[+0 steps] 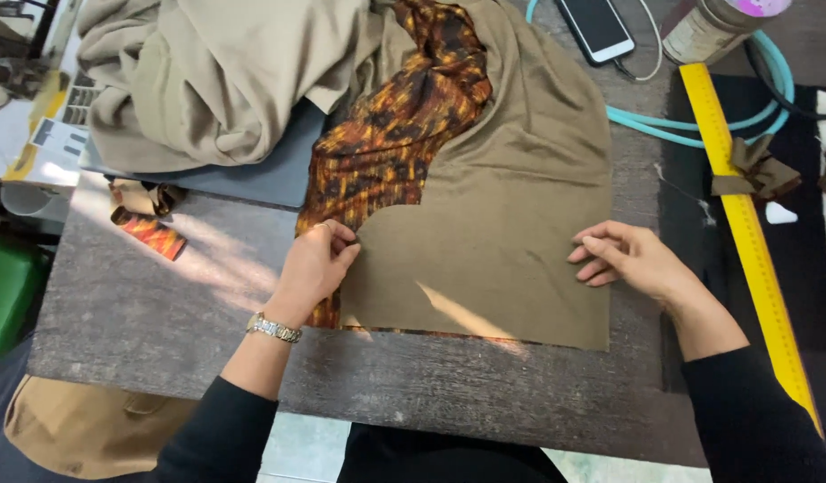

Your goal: Aligning and smoothing two pieces of fabric on a work table in preparation for sewing.

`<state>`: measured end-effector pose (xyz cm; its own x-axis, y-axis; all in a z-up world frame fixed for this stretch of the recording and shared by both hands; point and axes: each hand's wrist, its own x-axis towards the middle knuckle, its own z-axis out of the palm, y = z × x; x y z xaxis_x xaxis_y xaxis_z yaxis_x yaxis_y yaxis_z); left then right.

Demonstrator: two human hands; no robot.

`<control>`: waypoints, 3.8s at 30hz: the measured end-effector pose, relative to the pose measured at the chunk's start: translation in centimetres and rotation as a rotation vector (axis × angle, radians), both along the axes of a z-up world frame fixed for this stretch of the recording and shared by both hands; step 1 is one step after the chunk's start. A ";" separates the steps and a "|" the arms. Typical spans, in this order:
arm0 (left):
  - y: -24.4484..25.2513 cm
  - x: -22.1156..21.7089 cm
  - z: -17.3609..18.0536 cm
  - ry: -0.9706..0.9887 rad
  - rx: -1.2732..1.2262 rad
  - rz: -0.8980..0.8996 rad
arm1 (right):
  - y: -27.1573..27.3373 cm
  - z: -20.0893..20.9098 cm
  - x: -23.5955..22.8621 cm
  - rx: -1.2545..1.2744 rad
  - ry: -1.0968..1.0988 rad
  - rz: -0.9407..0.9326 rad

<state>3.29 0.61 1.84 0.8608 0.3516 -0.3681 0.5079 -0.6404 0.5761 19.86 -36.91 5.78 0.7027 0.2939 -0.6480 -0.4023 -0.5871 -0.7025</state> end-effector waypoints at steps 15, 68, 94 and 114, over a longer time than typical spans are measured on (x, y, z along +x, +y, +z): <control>-0.8 -0.8 0.4 0.139 0.112 0.023 | -2.4 -0.2 -1.7 0.042 -0.009 0.028; 1.3 -2.0 0.0 0.277 0.112 -0.126 | -6.9 -2.1 -4.1 -0.183 -0.152 -0.035; -6.1 6.8 -2.5 0.008 0.368 0.009 | -6.6 -4.4 6.1 0.036 -0.339 -0.031; -5.1 5.6 -6.3 0.039 0.422 0.102 | -3.4 -6.1 12.0 0.204 -0.274 0.186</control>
<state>8.86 -4.54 -4.43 0.8023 0.5604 -0.2055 0.5968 -0.7613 0.2535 31.85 -40.36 -0.28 0.7645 0.5359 -0.3582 -0.0832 -0.4690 -0.8793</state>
